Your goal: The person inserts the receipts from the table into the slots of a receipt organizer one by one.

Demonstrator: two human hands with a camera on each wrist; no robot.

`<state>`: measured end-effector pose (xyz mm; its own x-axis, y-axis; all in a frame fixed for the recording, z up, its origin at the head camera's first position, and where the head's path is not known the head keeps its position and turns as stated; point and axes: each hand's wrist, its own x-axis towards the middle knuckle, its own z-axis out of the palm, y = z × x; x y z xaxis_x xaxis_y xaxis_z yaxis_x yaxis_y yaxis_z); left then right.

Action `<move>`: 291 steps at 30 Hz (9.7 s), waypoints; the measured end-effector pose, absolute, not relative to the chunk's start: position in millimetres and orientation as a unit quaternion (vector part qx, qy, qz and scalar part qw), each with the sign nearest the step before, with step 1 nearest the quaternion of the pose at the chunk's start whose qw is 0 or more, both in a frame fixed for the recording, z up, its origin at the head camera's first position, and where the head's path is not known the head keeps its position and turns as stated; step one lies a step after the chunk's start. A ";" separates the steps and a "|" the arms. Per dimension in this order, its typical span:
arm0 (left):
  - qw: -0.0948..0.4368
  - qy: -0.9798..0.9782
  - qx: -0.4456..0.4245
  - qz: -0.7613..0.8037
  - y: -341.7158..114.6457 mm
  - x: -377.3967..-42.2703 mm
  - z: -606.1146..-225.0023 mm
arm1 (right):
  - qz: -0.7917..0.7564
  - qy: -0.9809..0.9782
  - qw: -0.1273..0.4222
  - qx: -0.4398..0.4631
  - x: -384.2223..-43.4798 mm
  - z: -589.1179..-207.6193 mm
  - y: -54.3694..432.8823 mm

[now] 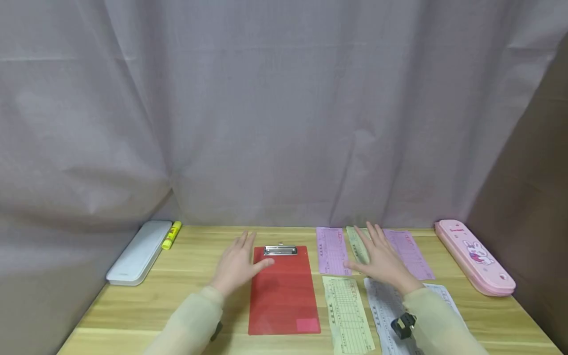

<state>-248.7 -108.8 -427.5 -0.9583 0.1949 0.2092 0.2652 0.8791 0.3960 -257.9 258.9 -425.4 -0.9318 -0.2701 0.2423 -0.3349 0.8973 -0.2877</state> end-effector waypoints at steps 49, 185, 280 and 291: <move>0.018 -0.918 -0.110 -0.380 -47.2 -321.0 -460.6 | 0.235 -0.962 0.025 0.133 -350.4 -444.5 233.7; -0.017 -0.940 -0.173 -0.295 -59.4 -343.0 -472.8 | 0.621 -0.765 -0.159 -0.065 -276.1 -459.7 182.2; 0.082 -0.954 -0.261 -0.125 -49.2 -338.7 -471.2 | 0.595 -0.780 -0.149 -0.128 -301.1 -469.7 121.1; 0.078 -0.945 -0.261 -0.182 -56.9 -338.3 -472.3 | 0.447 -0.889 -0.076 -0.064 -303.7 -468.5 125.3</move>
<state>-338.3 -56.9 -472.3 -0.8514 0.4652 0.2424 0.5220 0.7970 0.3039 -303.7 125.3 -468.5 -0.9804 0.0457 -0.1915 0.1809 0.5922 -0.7852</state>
